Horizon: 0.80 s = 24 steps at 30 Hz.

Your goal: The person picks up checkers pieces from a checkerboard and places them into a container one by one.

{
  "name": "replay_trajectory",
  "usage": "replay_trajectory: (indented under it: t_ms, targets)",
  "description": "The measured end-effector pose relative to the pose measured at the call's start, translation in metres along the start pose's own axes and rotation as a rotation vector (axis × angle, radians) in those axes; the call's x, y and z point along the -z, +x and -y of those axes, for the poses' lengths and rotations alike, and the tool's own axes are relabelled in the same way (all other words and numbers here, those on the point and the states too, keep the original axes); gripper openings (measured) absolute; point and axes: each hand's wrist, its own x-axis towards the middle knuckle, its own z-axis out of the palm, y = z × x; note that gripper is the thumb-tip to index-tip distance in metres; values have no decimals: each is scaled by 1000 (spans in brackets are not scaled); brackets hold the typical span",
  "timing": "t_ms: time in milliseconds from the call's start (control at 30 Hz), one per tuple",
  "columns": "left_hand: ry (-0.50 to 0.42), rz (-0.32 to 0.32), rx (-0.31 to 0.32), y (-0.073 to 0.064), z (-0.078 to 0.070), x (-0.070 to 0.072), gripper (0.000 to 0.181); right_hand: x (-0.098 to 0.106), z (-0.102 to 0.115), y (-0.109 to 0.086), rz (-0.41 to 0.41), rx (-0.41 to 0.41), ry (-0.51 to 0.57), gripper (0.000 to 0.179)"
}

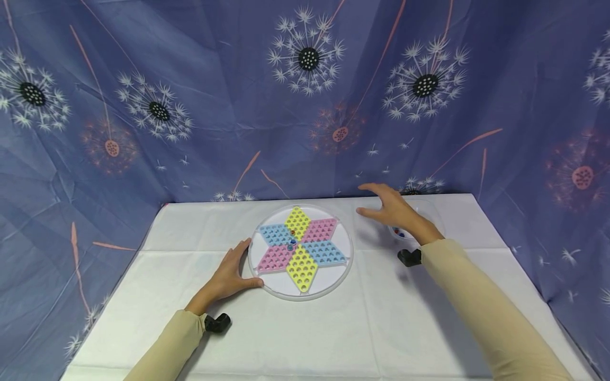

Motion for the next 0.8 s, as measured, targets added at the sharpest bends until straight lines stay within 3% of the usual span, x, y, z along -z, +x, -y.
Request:
replay_trajectory:
  t_ms: [233, 800]
  targets:
    - [-4, -4, 2, 1, -1, 0, 127, -13, 7, 13, -26, 58, 12, 69]
    - [5, -3, 7, 0, -2, -1, 128, -47, 39, 36, 27, 96, 105, 67]
